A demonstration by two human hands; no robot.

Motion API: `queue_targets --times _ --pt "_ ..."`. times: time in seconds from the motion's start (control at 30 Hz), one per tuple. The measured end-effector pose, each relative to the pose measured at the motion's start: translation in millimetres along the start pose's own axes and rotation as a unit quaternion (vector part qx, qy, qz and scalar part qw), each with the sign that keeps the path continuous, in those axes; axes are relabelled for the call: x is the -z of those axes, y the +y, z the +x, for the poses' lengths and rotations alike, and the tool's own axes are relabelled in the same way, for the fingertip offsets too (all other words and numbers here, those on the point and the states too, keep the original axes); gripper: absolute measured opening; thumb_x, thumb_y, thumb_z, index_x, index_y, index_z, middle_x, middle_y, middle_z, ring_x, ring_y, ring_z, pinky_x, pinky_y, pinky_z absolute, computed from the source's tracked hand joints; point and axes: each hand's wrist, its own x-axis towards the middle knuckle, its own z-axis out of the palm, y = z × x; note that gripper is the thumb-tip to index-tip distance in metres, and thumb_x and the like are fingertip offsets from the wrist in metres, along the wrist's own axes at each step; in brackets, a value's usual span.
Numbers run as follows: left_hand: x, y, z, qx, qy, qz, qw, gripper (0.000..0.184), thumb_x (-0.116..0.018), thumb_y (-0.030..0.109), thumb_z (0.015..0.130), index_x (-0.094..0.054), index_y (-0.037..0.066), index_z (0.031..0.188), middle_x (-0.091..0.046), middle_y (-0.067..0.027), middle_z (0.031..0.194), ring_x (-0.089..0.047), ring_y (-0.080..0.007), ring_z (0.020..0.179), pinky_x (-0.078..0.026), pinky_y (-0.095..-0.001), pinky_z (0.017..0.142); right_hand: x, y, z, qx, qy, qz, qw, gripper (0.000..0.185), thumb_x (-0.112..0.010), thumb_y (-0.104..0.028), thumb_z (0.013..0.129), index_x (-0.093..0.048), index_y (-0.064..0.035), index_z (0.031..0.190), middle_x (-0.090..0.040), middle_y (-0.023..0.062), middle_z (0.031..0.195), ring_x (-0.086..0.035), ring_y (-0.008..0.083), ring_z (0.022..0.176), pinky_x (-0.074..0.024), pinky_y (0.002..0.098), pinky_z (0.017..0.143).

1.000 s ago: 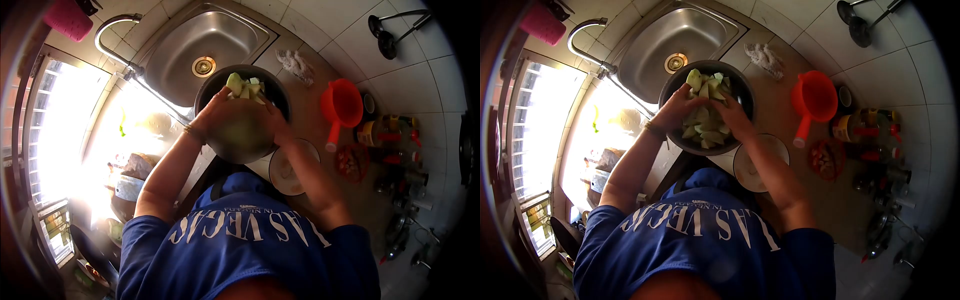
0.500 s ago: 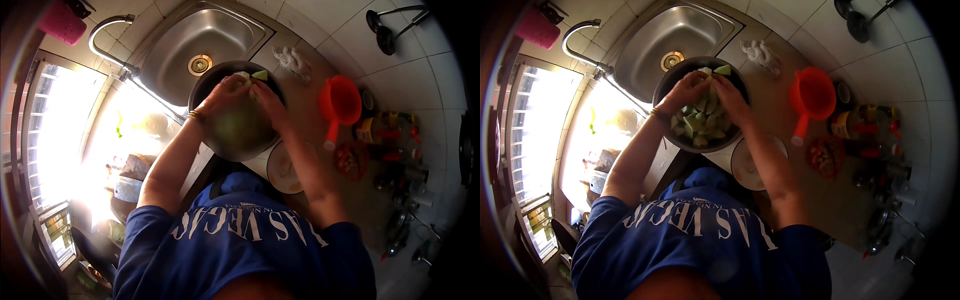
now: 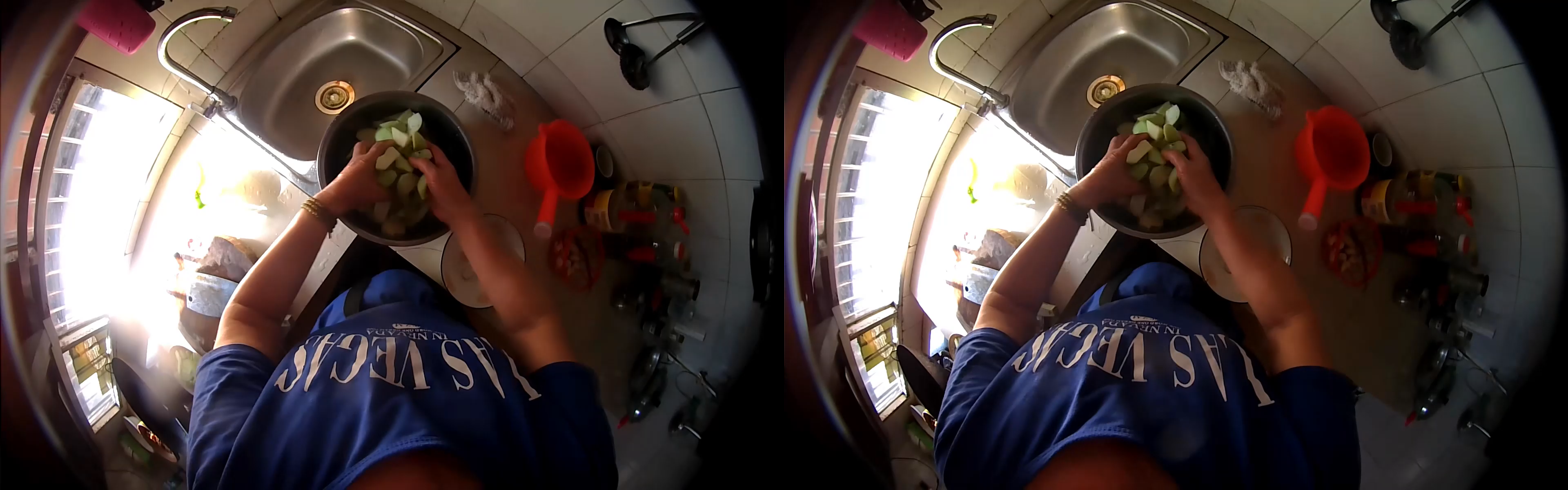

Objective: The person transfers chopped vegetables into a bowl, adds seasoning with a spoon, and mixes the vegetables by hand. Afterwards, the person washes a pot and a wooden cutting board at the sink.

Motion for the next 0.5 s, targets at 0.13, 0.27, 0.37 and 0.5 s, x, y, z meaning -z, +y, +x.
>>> queue_targets --times 0.13,0.27,0.37,0.5 --pt "24.7 9.1 -20.0 -0.01 0.011 0.01 1.0 0.086 -0.077 0.02 0.065 -0.03 0.006 0.135 -0.041 -0.0194 0.126 -0.047 -0.0312 0.114 -0.04 -0.0341 0.098 -1.5 -34.8 -33.6 -0.035 0.04 -0.183 0.982 0.067 -0.062 -0.02 0.081 -0.027 -0.002 0.135 -0.049 0.0158 0.118 -0.051 0.0218 0.109 -0.0452 0.0306 0.086" --pt "2.0 9.6 -19.8 0.183 0.047 -0.233 0.954 0.077 -0.072 0.025 0.075 -0.029 0.001 0.134 -0.052 -0.0181 0.115 -0.055 -0.028 0.102 -0.049 -0.0337 0.085 -6.8 -13.9 -29.6 -0.157 0.128 -0.098 0.974 0.067 -0.061 -0.022 0.081 -0.027 -0.0014 0.135 -0.047 0.0169 0.12 -0.052 0.0246 0.106 -0.0459 0.0333 0.084" --pt "-32.5 12.3 -11.2 0.289 0.087 -0.483 0.822 0.062 -0.066 0.024 0.082 -0.034 0.001 0.13 -0.053 -0.0162 0.112 -0.055 -0.0237 0.101 -0.052 -0.0345 0.078 8.2 50.2 -0.5 -0.097 0.09 -0.014 0.991 0.062 -0.059 -0.024 0.083 -0.028 -0.0023 0.133 -0.045 0.0172 0.122 -0.052 0.0255 0.104 -0.0451 0.0348 0.084" --pt "-39.2 8.3 -15.3 0.224 0.116 -0.529 0.81 0.05 -0.061 0.023 0.085 -0.04 0.002 0.125 -0.054 -0.0128 0.112 -0.057 -0.0212 0.097 -0.051 -0.0315 0.079 -5.2 41.7 -10.9 -0.017 0.148 0.04 0.988 0.054 -0.057 -0.023 0.086 -0.035 -0.0021 0.13 -0.048 0.0151 0.119 -0.049 0.0222 0.107 -0.0417 0.032 0.088"
